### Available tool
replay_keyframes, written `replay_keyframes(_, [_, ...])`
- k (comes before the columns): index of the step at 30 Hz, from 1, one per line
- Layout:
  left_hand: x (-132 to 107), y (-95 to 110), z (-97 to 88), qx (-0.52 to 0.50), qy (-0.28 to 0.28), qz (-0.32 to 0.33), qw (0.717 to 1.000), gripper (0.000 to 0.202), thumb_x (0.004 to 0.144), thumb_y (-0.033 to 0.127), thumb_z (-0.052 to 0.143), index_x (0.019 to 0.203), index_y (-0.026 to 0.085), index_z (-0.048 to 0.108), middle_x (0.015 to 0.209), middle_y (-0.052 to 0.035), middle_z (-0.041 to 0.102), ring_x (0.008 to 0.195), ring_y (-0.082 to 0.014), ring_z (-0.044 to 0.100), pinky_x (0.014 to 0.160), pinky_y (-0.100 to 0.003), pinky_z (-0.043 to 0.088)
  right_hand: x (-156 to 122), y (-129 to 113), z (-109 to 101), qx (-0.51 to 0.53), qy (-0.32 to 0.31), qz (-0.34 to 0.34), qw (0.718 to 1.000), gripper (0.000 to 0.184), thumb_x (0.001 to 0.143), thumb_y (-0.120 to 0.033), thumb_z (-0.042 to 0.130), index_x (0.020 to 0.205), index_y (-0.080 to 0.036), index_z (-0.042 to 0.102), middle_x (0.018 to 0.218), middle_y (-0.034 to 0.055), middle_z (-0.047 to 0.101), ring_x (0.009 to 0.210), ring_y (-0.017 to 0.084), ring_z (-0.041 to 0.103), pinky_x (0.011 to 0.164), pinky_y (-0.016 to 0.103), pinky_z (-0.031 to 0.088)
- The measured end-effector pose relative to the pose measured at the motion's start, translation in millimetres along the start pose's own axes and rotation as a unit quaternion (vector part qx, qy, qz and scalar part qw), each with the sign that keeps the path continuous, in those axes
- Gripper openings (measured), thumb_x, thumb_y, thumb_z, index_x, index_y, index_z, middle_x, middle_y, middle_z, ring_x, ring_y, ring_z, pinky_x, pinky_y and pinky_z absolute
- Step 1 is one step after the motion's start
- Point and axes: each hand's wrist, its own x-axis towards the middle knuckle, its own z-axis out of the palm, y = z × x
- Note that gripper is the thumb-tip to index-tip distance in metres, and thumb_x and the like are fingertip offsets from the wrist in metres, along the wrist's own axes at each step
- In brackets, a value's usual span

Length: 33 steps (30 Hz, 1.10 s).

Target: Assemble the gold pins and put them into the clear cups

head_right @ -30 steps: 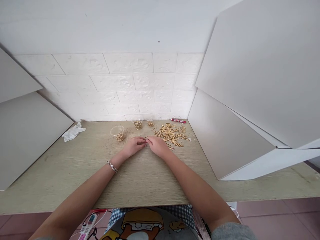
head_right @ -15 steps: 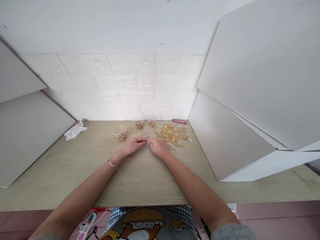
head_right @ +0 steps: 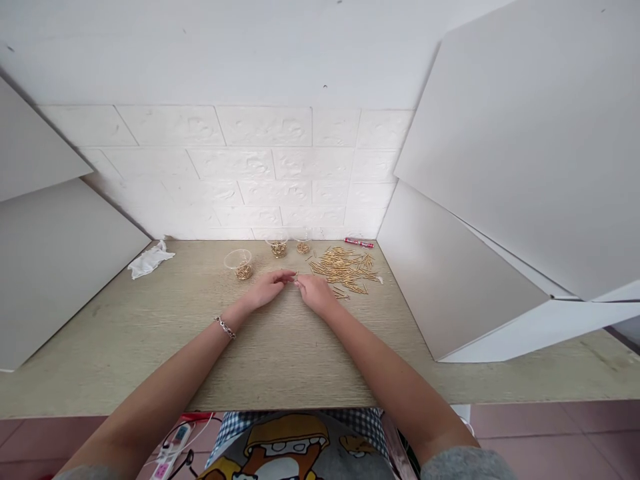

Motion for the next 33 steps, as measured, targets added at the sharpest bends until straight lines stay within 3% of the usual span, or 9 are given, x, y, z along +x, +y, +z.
replay_keyframes(11, [-3, 9, -0.7, 0.009, -0.004, 0.006, 1.0, 0.05, 0.066, 0.004, 0.037, 0.106, 0.014, 0.063, 0.11, -0.0064, 0.065, 0.101, -0.017, 0.06, 0.094, -0.034, 0.044, 1, -6, -4, -0.036, -0.038, -0.005, 0.999, 0.021, 0.091, -0.02, 0.039, 0.085, -0.016, 0.059, 0.084, 0.0064, 0.064, 0.076, 0.016, 0.056, 0.067, 0.025, 0.034])
replay_keyframes(15, [-6, 16, -2.8, 0.07, -0.002, 0.013, 0.997, 0.047, 0.068, 0.004, 0.037, 0.104, 0.015, 0.064, 0.109, -0.0056, 0.066, 0.099, -0.0173, 0.06, 0.092, -0.032, 0.045, 1, -12, -8, -0.047, -0.048, 0.001, 0.998, 0.022, 0.091, -0.02, 0.037, 0.089, -0.016, 0.059, 0.088, 0.0072, 0.065, 0.081, 0.017, 0.056, 0.071, 0.026, 0.035])
replay_keyframes(20, [-11, 21, -3.4, 0.178, 0.001, 0.081, 0.981, 0.04, 0.071, 0.006, 0.038, 0.095, 0.019, 0.067, 0.098, -0.0021, 0.069, 0.092, -0.0162, 0.062, 0.087, -0.029, 0.047, -2, -19, -11, -0.052, -0.039, 0.035, 0.997, 0.023, 0.092, -0.021, 0.035, 0.092, -0.016, 0.058, 0.091, 0.0073, 0.065, 0.084, 0.017, 0.057, 0.072, 0.026, 0.034])
replay_keyframes(22, [-13, 24, -5.1, 0.194, 0.04, 0.075, 0.977, 0.036, 0.072, 0.006, 0.038, 0.088, 0.019, 0.068, 0.092, -0.0019, 0.07, 0.087, -0.0157, 0.062, 0.085, -0.029, 0.047, -2, -18, -15, -0.052, -0.027, 0.062, 0.996, 0.025, 0.093, -0.024, 0.034, 0.09, -0.017, 0.057, 0.088, 0.0069, 0.064, 0.08, 0.017, 0.057, 0.069, 0.026, 0.034])
replay_keyframes(24, [-16, 30, -10.9, 0.184, 0.123, 0.064, 0.973, 0.035, 0.073, 0.006, 0.037, 0.083, 0.018, 0.068, 0.086, -0.0022, 0.07, 0.083, -0.015, 0.063, 0.082, -0.028, 0.048, -3, -12, -22, -0.051, -0.008, 0.1, 0.994, 0.026, 0.092, -0.024, 0.032, 0.087, -0.017, 0.057, 0.085, 0.0066, 0.064, 0.077, 0.017, 0.057, 0.067, 0.026, 0.034])
replay_keyframes(26, [-20, 39, -22.4, 0.175, 0.219, 0.101, 0.955, 0.033, 0.075, 0.008, 0.036, 0.084, 0.018, 0.067, 0.087, -0.0029, 0.069, 0.083, -0.0146, 0.062, 0.08, -0.027, 0.047, -3, -2, -31, -0.052, 0.021, 0.131, 0.99, 0.027, 0.092, -0.023, 0.031, 0.087, -0.017, 0.057, 0.084, 0.0066, 0.064, 0.077, 0.017, 0.057, 0.067, 0.026, 0.034])
replay_keyframes(29, [-26, 52, -47.8, 0.193, 0.3, 0.138, 0.924, 0.029, 0.079, 0.016, 0.039, 0.092, 0.016, 0.065, 0.093, -0.0052, 0.066, 0.081, -0.0149, 0.06, 0.076, -0.026, 0.046, -2, 17, -46, -0.055, 0.059, 0.162, 0.984, 0.03, 0.091, -0.02, 0.03, 0.089, -0.016, 0.06, 0.09, 0.0081, 0.065, 0.084, 0.018, 0.057, 0.073, 0.027, 0.035])
replay_keyframes(31, [-29, 57, -65.0, 0.21, 0.333, 0.058, 0.918, 0.028, 0.08, 0.022, 0.041, 0.099, 0.015, 0.061, 0.092, -0.0053, 0.066, 0.065, -0.013, 0.058, 0.067, -0.026, 0.045, -1, 27, -52, -0.068, 0.071, 0.18, 0.979, 0.031, 0.089, -0.019, 0.03, 0.09, -0.016, 0.061, 0.093, 0.0095, 0.065, 0.087, 0.02, 0.058, 0.078, 0.029, 0.036])
replay_keyframes(33, [-30, 58, -78.2, 0.238, 0.29, -0.018, 0.927, 0.027, 0.081, 0.029, 0.041, 0.092, 0.016, 0.061, 0.087, -0.0047, 0.066, 0.065, -0.0141, 0.057, 0.062, -0.025, 0.042, -1, 36, -54, -0.096, 0.076, 0.198, 0.973, 0.031, 0.087, -0.017, 0.032, 0.086, -0.015, 0.063, 0.092, 0.0109, 0.066, 0.088, 0.021, 0.058, 0.085, 0.034, 0.034])
